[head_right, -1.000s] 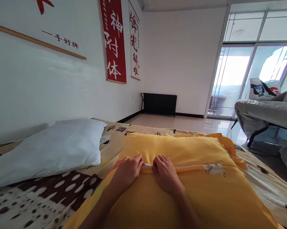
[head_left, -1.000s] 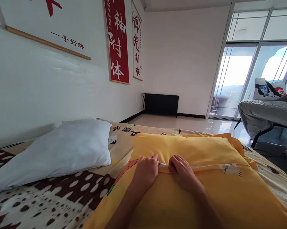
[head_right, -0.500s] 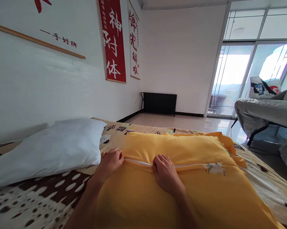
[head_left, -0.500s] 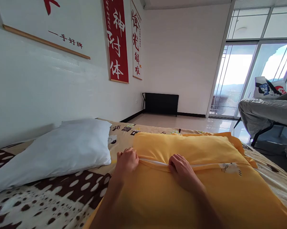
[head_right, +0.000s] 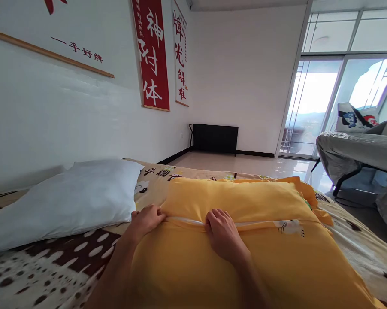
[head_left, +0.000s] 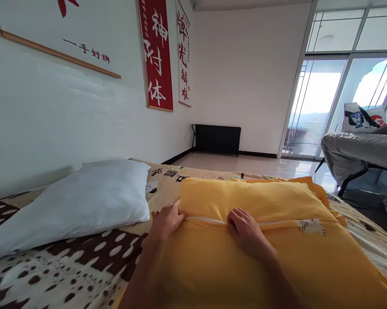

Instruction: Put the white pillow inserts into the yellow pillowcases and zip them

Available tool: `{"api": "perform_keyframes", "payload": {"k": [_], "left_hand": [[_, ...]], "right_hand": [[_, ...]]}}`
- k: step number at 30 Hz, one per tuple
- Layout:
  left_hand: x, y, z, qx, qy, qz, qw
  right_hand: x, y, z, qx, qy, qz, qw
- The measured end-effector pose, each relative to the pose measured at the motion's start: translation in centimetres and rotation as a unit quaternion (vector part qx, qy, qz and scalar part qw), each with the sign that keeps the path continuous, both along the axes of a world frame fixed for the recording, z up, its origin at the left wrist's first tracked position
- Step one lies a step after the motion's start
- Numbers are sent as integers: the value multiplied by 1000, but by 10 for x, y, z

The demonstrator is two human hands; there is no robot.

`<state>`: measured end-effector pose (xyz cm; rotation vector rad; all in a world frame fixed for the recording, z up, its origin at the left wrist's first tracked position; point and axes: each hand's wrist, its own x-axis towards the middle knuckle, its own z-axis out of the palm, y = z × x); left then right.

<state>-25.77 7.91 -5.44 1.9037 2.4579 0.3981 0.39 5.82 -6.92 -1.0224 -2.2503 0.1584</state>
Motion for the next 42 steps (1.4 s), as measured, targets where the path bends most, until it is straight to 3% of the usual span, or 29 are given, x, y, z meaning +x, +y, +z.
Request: {"api": "perform_keyframes", "payload": {"k": [2,4,6,8,11,14,21,32,36,42], "left_hand": [[2,-9,7,49,22,-17,998],[6,-21,15,88,20,-98,991],[11,-31,21,78,-15,-207,975],[14,-36,22,28,-53,-264,963],[11,-30,17,-13,-76,-241,968],[3,-18,10,4,-97,-231,968],[-4,-15,7,32,-273,-339,900],[-13,-11,2,-28,-328,-375,866],[-6,-12,3,-44,-358,-341,868],[6,-4,1,-5,-318,-285,904]], "right_hand": [[1,1,0,-2,7,-1,1000],[1,2,-1,-1,14,-3,1000],[1,3,-2,8,16,-9,1000],[0,4,-3,20,17,-16,1000],[0,4,-4,32,21,-19,999],[0,4,-4,34,20,-16,999],[0,6,-3,17,21,-12,1000],[3,-6,7,20,-15,-6,1000],[11,-8,15,10,-45,-34,998],[52,-4,23,-73,11,-44,996]]}}
